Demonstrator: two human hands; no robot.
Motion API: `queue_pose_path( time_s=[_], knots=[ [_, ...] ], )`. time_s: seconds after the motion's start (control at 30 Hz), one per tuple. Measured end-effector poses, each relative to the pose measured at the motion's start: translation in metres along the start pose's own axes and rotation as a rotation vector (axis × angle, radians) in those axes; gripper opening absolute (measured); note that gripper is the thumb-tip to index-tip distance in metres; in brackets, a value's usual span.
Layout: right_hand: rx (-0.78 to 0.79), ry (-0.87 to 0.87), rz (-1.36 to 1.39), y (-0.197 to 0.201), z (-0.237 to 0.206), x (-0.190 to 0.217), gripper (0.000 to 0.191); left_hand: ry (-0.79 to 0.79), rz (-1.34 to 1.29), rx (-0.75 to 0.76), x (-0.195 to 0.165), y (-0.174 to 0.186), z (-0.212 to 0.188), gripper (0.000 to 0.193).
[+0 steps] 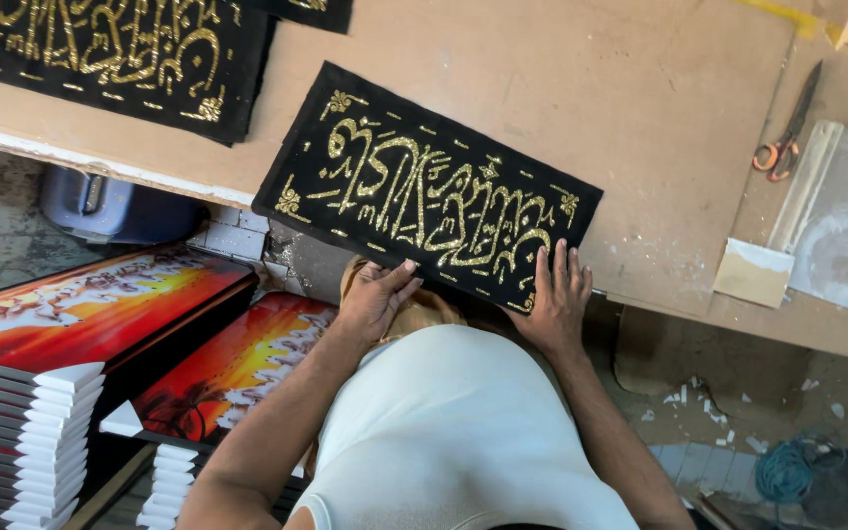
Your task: The person spreads white paste onto a cardboard backing sheet using a small flat card, then lays a black fabric banner with gold calligraphy over the pasted area and presses it flat with both hands. They repeat this process for several banners, smoothing each one down on the workbench.
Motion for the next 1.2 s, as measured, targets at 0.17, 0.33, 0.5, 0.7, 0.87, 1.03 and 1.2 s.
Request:
queue_pose_path(
  time_s=[0.17, 0.33, 0.5, 0.7, 0.87, 1.03, 1.2],
  knots=[
    [0.023, 0.049, 0.069, 0.011, 0.067, 0.038, 0.119, -0.107, 0.024, -0.068, -0.076, 0.012, -0.017, 0.020],
    [-0.099, 0.157, 0.505, 0.018, 0.154, 0.068, 0.104, -0.308, -0.009, -0.033, -0.192, 0.031, -0.037, 0.018],
    [-0.234, 0.023, 0.547, -0.021, 0.240, 0.053, 0.094, -0.513, -0.039, 0.011, -0.327, 0.047, -0.045, 0.017],
    [0.093, -0.221, 0.370, -0.112, 0.324, 0.050, 0.093, -0.659, -0.092, 0.088, -0.498, 0.038, -0.023, 0.021],
    [0.323, -0.333, 0.274, -0.128, 0.348, 0.064, 0.117, -0.759, -0.080, 0.121, -0.642, -0.004, 0.022, 0.022],
    [0.450, -0.400, 0.315, -0.124, 0.369, 0.057, 0.124, -0.812, -0.082, 0.228, -0.757, -0.062, 0.094, 0.031],
    [0.505, -0.412, 0.247, -0.133, 0.383, 0.046, 0.127, -0.811, -0.067, 0.176, -0.822, -0.087, 0.174, 0.034]
  ],
)
Point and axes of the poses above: each hand's wrist, its own z-axis towards the middle knuckle, its own y-axis out of the back of the hand, x = y × z, the point moved 7 cm from there along z, towards the middle knuckle, and after that the axes turned 15 degrees about y, right-handed, at the moved point
